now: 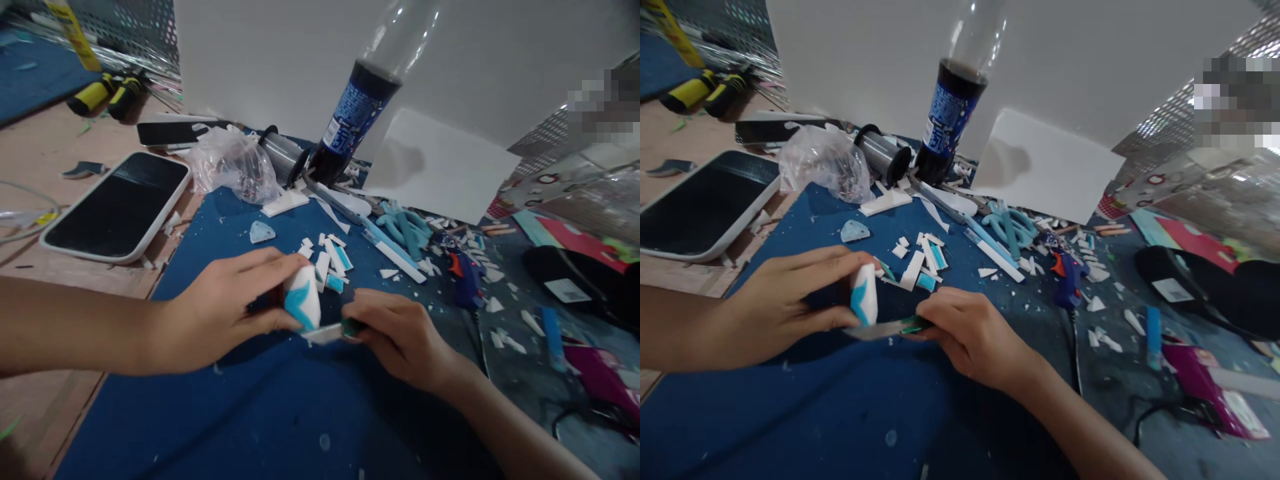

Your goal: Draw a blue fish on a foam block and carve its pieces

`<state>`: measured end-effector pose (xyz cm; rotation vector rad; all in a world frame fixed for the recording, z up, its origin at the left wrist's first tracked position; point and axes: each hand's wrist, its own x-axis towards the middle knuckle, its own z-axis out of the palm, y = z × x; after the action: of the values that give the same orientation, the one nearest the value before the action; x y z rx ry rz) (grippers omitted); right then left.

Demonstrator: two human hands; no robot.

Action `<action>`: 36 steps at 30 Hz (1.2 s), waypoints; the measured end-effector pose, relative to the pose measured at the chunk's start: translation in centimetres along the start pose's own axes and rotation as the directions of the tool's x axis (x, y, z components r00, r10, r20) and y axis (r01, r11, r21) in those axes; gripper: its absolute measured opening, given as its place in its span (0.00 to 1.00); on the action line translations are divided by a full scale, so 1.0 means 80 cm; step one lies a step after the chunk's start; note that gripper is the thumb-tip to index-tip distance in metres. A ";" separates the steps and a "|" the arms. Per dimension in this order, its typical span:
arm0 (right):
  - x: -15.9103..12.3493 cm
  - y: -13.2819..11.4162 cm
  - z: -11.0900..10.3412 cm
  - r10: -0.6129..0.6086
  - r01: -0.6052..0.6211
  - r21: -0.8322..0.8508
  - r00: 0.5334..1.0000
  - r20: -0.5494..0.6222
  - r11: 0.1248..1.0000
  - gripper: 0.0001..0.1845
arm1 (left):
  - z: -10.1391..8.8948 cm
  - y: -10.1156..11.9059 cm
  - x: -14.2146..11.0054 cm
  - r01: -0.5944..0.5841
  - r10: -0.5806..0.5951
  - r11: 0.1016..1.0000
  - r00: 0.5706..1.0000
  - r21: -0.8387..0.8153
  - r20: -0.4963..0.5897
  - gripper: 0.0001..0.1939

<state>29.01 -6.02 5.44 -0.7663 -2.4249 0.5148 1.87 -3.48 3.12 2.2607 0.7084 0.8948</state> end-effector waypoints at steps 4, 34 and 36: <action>-0.001 -0.002 -0.014 0.174 -0.169 0.118 0.984 -0.030 0.979 0.21 | 0.001 -0.010 0.001 0.052 -0.055 0.995 0.998 -0.081 -0.025 0.21; 0.004 -0.048 0.006 0.488 -0.561 0.292 0.824 0.287 0.775 0.31 | -0.004 -0.008 0.007 0.075 0.007 0.875 0.986 -0.479 0.167 0.26; 0.004 -0.047 0.006 0.481 -0.557 0.288 0.826 0.295 0.779 0.31 | -0.004 -0.006 0.009 0.100 -0.003 0.857 0.982 -0.505 0.188 0.22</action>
<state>26.96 -8.77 7.06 -1.2745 -2.1647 1.2821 1.96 -2.58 3.29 1.8025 0.3839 0.7325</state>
